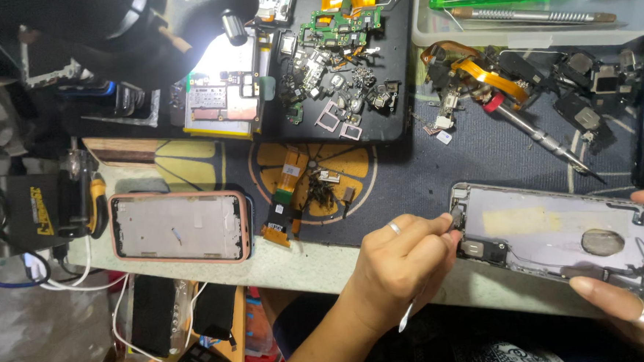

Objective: The person disassembles a smartphone using a screwdriver and tweezers, removing screws and prying open the casing to access internal components. They manipulate small parts and connectors on the workbench.

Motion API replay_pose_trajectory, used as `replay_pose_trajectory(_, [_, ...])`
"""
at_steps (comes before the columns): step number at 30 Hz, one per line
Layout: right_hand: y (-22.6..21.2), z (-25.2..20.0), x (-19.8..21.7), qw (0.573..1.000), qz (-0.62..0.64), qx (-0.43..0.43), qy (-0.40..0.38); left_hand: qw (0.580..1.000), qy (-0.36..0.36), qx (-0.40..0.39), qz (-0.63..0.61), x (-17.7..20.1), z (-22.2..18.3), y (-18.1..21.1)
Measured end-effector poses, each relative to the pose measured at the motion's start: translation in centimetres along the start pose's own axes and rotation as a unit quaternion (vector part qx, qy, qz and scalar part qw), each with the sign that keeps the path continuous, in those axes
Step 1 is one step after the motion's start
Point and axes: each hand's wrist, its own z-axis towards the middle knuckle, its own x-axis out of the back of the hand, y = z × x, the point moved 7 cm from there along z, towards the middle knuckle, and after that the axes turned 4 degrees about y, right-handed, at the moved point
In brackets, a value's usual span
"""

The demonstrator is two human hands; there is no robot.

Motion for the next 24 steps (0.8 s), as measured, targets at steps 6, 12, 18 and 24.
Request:
replay_pose_trajectory(6, [-3.3,-0.5,-1.1,0.996,0.037,0.021,0.085,0.999,-0.007,-0.033,0.034,-0.3,-0.6,0.7])
replay_pose_trajectory(12, [-5.7,-0.5,-2.2,0.990,0.037,0.059,0.120,0.999,0.044,-0.003,-0.013,-0.2,-1.2,-0.4])
replay_pose_trajectory(18, [-5.5,-0.3,-2.5,0.984,0.125,0.085,0.091,0.994,0.099,-0.004,0.054,2.8,-1.3,-0.6])
replay_pose_trajectory(24, [-4.4,-0.3,-2.1,0.985,0.125,0.088,0.077,0.962,-0.052,-0.073,0.260,2.1,-0.9,-0.5])
